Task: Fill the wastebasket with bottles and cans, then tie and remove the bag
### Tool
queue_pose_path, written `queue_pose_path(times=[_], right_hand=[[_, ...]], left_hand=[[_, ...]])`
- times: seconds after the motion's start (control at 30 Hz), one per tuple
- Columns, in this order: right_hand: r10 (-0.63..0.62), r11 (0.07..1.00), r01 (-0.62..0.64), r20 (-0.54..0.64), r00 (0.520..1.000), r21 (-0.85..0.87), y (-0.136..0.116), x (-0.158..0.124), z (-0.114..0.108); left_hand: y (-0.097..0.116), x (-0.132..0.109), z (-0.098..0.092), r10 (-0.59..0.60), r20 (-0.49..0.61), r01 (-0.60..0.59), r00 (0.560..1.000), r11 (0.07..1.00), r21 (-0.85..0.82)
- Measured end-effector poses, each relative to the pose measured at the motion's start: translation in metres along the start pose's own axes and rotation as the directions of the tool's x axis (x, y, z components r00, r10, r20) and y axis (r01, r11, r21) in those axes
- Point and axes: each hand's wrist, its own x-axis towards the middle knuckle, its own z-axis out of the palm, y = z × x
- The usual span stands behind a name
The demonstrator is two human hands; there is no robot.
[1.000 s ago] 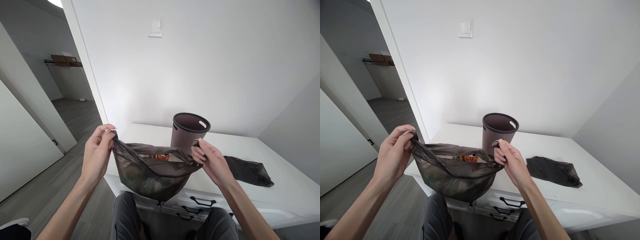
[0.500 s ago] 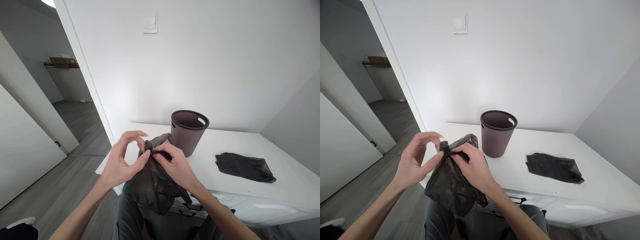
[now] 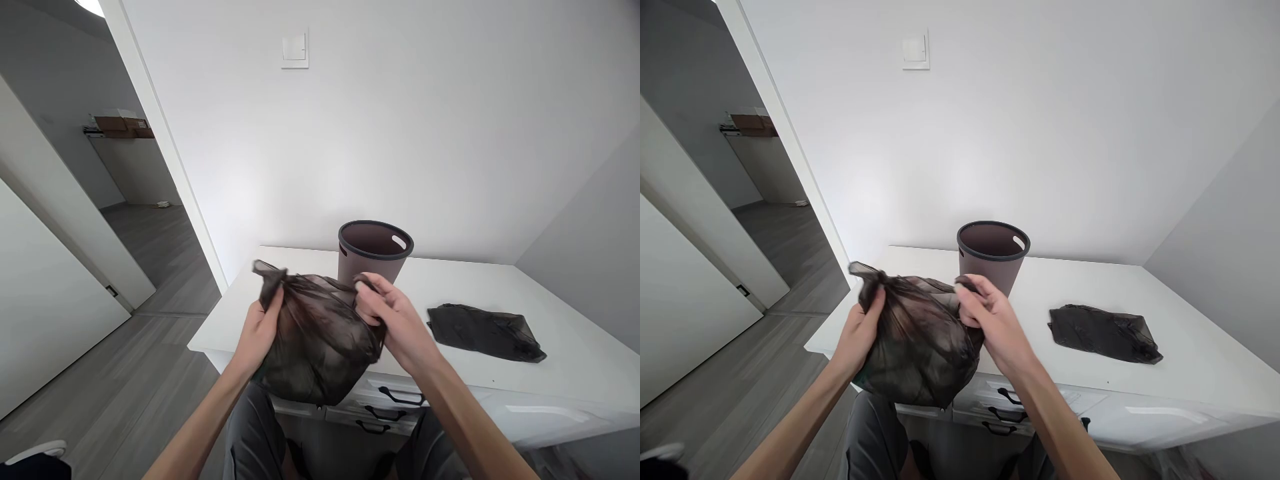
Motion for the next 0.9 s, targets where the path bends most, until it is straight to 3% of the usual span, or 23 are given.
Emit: queue_pose_path(times=[0.13,0.27,0.47,0.67,0.77,0.9], right_hand=[[-0.072,0.953,0.116,-0.161,0.984,0.281,0.002,-0.005,-0.033],[-0.077,0.894,0.173,-0.24,0.968,0.413,0.008,-0.006,-0.051],[-0.092,0.864,0.223,-0.293,0.952,0.452,0.028,-0.002,-0.072],[0.059,0.878,0.135,-0.384,0.922,0.459,0.069,-0.014,-0.109],[0.064,0.955,0.029,-0.304,0.95,0.294,0.08,-0.011,-0.107],[0.087,0.996,-0.086,-0.086,0.992,0.021,0.073,0.009,-0.083]], left_hand=[[0.006,0.0,0.006,-0.116,-0.045,0.08,0.992,0.871,-0.485],[0.012,0.005,0.018,-0.123,0.001,0.086,0.992,0.69,-0.719],[0.027,0.004,0.039,-0.173,0.041,0.146,0.984,0.652,-0.744],[0.039,0.006,0.037,-0.183,0.048,0.161,0.982,0.679,-0.716],[0.041,0.009,0.033,-0.201,0.075,0.195,0.977,0.687,-0.7],[0.043,0.011,0.027,-0.229,0.113,0.246,0.967,0.713,-0.657]])
